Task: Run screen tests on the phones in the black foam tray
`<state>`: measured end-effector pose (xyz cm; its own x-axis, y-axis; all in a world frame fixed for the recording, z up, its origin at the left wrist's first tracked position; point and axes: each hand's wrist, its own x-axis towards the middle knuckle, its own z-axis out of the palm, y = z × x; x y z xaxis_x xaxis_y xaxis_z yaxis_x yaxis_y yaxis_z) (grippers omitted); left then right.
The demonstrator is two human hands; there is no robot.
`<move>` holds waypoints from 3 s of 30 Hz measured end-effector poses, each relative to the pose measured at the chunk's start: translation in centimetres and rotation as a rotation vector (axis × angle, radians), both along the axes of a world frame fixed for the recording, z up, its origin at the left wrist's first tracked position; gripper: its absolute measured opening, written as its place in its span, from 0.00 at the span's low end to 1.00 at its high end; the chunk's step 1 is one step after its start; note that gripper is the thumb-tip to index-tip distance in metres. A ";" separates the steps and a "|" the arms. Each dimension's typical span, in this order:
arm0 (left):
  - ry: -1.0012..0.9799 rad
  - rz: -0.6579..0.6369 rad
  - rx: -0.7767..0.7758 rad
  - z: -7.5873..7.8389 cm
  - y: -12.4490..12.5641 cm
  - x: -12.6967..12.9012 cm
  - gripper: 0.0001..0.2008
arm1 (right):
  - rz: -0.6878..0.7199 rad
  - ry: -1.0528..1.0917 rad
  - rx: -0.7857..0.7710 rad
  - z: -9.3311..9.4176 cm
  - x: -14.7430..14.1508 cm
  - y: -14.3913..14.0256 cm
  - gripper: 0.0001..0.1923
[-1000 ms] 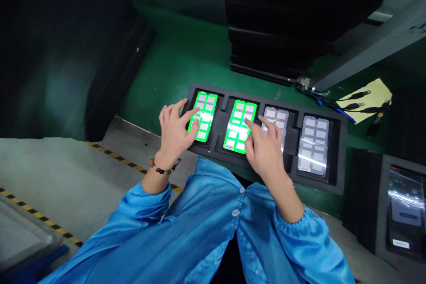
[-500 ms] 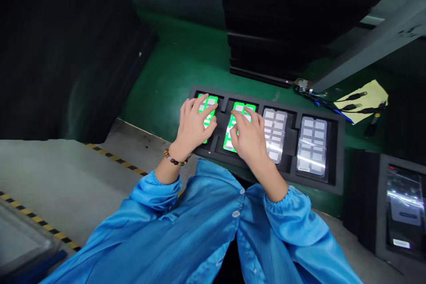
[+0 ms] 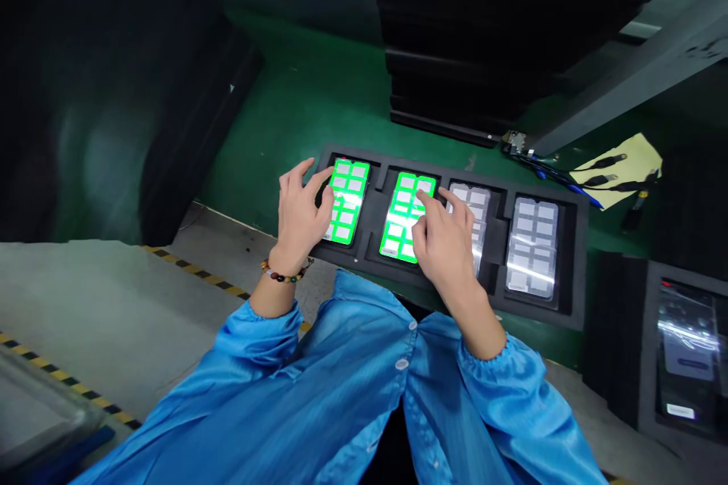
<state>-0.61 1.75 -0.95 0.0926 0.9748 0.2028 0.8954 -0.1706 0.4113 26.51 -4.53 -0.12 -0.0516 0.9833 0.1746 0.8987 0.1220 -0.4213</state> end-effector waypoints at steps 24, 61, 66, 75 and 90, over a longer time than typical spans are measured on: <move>-0.128 -0.015 0.004 0.0 0.2 -0.2 0.24 | -0.062 0.122 0.027 0.9 1.5 -6.4 0.22; -0.131 -0.409 0.089 1.7 -1.9 5.1 0.18 | -0.476 0.110 0.063 -1.1 18.7 -7.9 0.27; -0.052 -0.593 0.035 2.3 -1.7 10.1 0.18 | -0.433 0.184 0.126 -0.1 16.3 -8.8 0.24; 0.148 -0.591 -0.033 1.7 1.1 15.1 0.22 | -0.034 0.089 -0.006 -0.3 15.5 -3.9 0.24; 0.180 -0.602 -0.049 2.5 -5.2 13.2 0.24 | 0.035 0.032 0.007 0.1 13.4 -10.0 0.26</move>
<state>12.54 -3.41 1.50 0.6568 0.7488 0.0892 0.7040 -0.6512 0.2834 39.96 -14.55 -0.05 -0.0805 0.9797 0.1837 0.8801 0.1564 -0.4483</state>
